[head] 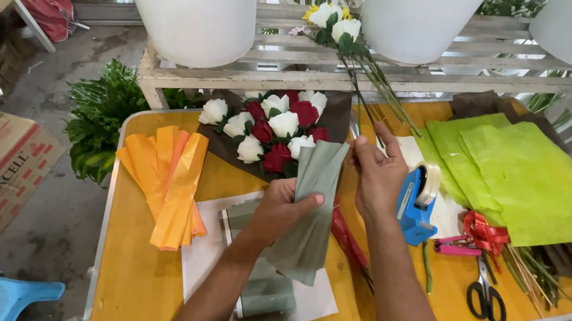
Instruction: Folding decorative paper and wrapping a floral foam block to prepare a base for a flower arrangement.
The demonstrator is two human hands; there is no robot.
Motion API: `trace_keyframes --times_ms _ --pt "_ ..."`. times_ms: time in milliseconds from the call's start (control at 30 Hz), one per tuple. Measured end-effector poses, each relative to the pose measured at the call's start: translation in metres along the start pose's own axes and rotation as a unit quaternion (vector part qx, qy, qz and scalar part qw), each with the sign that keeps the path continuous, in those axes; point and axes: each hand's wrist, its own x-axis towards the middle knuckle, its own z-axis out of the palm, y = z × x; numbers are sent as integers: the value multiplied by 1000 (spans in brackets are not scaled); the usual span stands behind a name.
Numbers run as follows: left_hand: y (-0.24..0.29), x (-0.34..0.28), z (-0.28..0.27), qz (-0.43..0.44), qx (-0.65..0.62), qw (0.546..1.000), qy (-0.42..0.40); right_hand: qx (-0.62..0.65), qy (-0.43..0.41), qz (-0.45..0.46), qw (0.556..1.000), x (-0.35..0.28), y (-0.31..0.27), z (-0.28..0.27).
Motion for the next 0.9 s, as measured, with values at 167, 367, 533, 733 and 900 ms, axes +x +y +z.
trace_keyframes --times_ms 167,367,533,733,900 --pt "-26 12 -8 0 -24 998 53 -135 -101 101 980 -51 -51 16" --pt "-38 20 -9 14 -40 994 103 -133 -91 126 979 -89 -20 2" --pt "-53 24 -5 2 -40 996 85 -83 -70 108 988 -93 -14 -10" --pt "-59 19 8 -54 -35 996 61 -152 38 32 987 -98 19 -76" --pt "-20 8 27 -88 -54 992 66 -394 253 -130 874 -56 28 -179"
